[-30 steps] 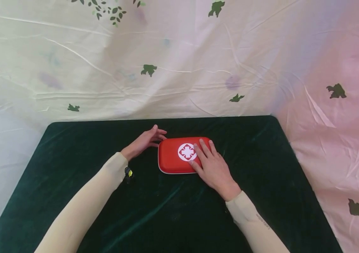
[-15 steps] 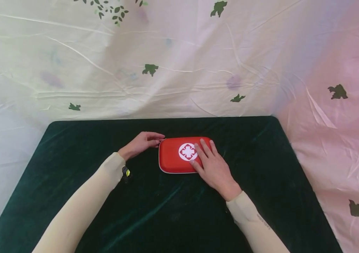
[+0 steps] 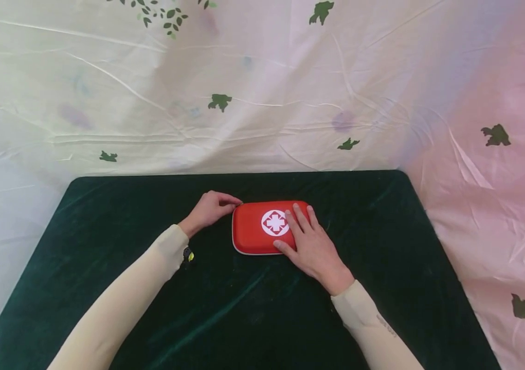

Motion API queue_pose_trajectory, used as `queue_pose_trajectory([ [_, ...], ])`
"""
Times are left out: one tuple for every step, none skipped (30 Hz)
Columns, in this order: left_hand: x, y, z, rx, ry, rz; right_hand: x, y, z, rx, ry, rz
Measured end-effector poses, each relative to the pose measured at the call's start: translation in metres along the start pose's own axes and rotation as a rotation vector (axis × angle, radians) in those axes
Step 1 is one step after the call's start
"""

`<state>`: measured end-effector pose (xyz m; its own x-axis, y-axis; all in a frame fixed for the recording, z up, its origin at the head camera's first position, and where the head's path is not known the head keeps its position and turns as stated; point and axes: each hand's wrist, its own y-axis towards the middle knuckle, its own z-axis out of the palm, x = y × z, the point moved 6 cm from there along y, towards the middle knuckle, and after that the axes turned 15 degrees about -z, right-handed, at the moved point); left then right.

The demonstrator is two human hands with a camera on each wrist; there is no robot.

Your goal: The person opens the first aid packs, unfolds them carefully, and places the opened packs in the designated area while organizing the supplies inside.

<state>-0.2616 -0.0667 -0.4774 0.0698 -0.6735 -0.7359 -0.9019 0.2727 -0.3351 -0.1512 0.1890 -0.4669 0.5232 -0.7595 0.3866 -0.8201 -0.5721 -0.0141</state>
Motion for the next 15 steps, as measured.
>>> queue_pose_trajectory([
  [-0.001, -0.001, -0.001, -0.025, 0.027, 0.005, 0.000, 0.000, 0.000, 0.004, 0.000, 0.001],
  [-0.002, -0.001, -0.001, -0.048, 0.053, 0.012, 0.001, 0.001, 0.000, 0.007, 0.002, 0.004],
  [-0.004, -0.002, -0.002, -0.069, 0.080, 0.020, 0.001, 0.001, 0.000, 0.009, 0.002, 0.006],
  [-0.005, -0.003, -0.002, -0.086, 0.105, 0.028, 0.001, 0.001, 0.000, 0.012, 0.004, 0.009],
  [-0.006, -0.004, -0.003, -0.100, 0.130, 0.037, 0.001, 0.001, 0.000, 0.013, 0.006, 0.012],
  [-0.007, -0.005, -0.003, -0.108, 0.147, 0.047, 0.001, 0.001, 0.000, 0.015, 0.007, 0.015],
  [-0.007, -0.005, -0.004, -0.116, 0.166, 0.054, 0.001, 0.000, 0.000, 0.016, 0.007, 0.018],
  [-0.008, -0.006, -0.004, -0.121, 0.180, 0.060, 0.001, 0.000, -0.001, 0.018, 0.008, 0.020],
  [-0.008, -0.007, -0.005, -0.123, 0.192, 0.066, 0.001, 0.000, -0.001, 0.019, 0.008, 0.022],
  [-0.008, -0.008, -0.005, -0.127, 0.206, 0.073, 0.001, 0.000, -0.001, 0.022, 0.007, 0.025],
  [-0.008, -0.009, -0.006, -0.128, 0.218, 0.080, 0.001, 0.000, -0.001, 0.023, 0.006, 0.027],
  [-0.008, -0.010, -0.006, -0.129, 0.225, 0.085, 0.001, 0.000, -0.001, 0.026, 0.005, 0.029],
  [-0.008, -0.011, -0.006, -0.132, 0.235, 0.089, 0.002, 0.000, -0.001, 0.027, 0.004, 0.031],
  [-0.008, -0.012, -0.007, -0.133, 0.243, 0.094, 0.002, 0.000, -0.001, 0.028, 0.005, 0.032],
  [-0.008, -0.013, -0.007, -0.135, 0.251, 0.097, 0.002, 0.000, -0.001, 0.027, 0.006, 0.034],
])
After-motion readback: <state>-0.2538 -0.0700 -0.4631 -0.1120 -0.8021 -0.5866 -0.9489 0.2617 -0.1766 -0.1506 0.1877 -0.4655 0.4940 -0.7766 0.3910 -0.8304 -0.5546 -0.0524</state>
